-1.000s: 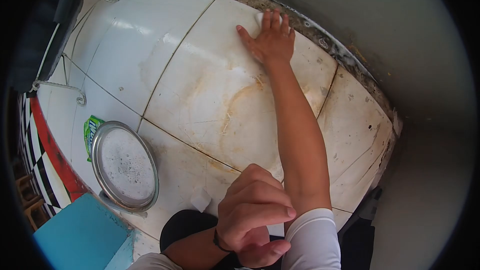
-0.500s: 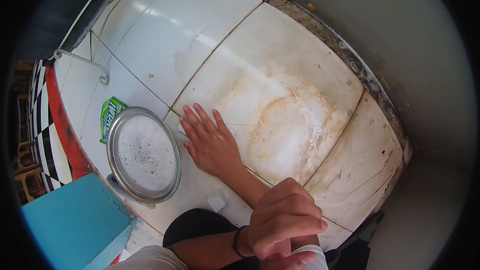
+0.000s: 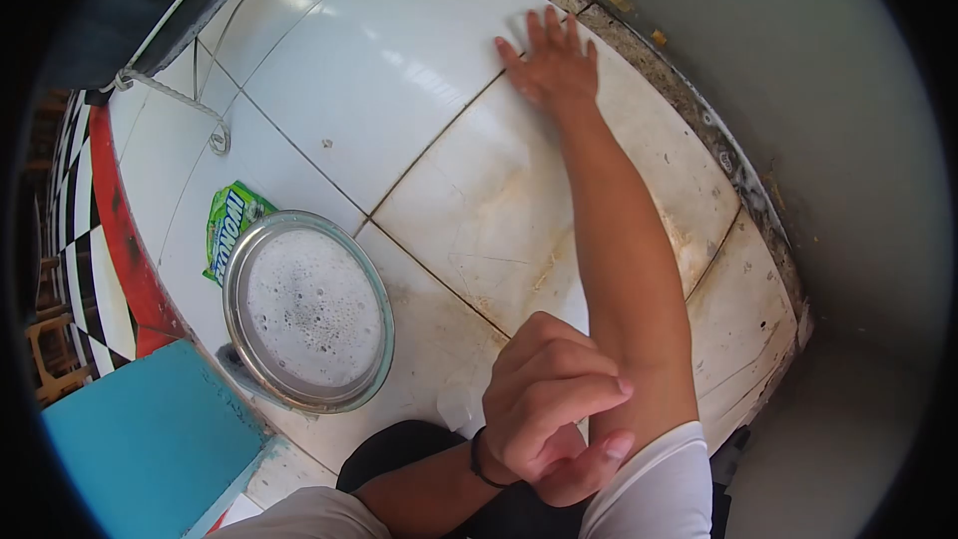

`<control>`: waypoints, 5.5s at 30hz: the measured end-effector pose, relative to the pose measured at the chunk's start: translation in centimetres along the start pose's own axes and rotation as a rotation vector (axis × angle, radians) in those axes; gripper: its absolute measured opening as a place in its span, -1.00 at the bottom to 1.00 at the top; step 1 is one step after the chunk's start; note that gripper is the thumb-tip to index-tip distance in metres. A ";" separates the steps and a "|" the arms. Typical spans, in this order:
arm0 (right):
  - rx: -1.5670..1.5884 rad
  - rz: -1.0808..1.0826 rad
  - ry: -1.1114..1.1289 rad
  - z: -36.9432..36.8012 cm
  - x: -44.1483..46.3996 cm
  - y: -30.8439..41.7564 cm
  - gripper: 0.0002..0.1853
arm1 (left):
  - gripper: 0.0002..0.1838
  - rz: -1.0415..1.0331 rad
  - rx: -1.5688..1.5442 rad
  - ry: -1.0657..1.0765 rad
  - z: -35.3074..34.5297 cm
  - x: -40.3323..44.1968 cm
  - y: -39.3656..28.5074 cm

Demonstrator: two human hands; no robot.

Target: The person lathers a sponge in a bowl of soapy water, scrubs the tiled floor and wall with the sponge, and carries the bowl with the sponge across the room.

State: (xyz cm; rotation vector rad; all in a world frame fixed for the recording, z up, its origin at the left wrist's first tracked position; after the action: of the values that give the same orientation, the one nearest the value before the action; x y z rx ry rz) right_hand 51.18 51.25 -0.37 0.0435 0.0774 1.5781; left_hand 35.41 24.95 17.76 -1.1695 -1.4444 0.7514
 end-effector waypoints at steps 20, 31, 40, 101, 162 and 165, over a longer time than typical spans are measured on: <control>0.004 -0.442 -0.114 2.3 -39.3 -7.1 -0.40 | -0.70 0.182 -0.016 0.226 -4.6 -2.7 2.1; 2.254 -0.562 -0.705 4.3 -41.7 -13.4 -0.32 | -0.77 0.439 0.039 0.267 -7.6 -4.8 6.1; 2.036 -0.420 -0.808 8.4 -35.4 -17.4 -0.38 | -0.73 0.525 0.125 0.333 -8.3 -5.8 7.1; 0.953 -0.537 -0.942 20.0 -24.2 -31.6 -0.52 | -0.53 0.745 0.227 0.421 -9.6 -8.3 11.2; -0.015 0.435 0.789 -7.6 -25.6 34.0 -0.74 | -0.40 0.462 1.513 0.110 32.5 -23.6 1.9; 0.048 0.461 0.708 -7.1 -25.5 34.0 -0.73 | -0.41 0.471 1.515 0.107 32.7 -23.6 1.8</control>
State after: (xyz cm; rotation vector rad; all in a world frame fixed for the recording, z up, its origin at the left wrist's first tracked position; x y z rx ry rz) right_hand 16.94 25.34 -4.31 -0.4942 0.7002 1.9851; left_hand 2.87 8.16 0.80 -0.2735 -0.1813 1.6305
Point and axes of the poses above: each hand's wrist, its own x-axis towards the middle knuckle, its own z-axis out of the back of the hand, y = z × x, the point moved 10 cm from there along x, towards the middle knuckle, and after that the axes turned 14 degrees about z, right-handed, at the moved point
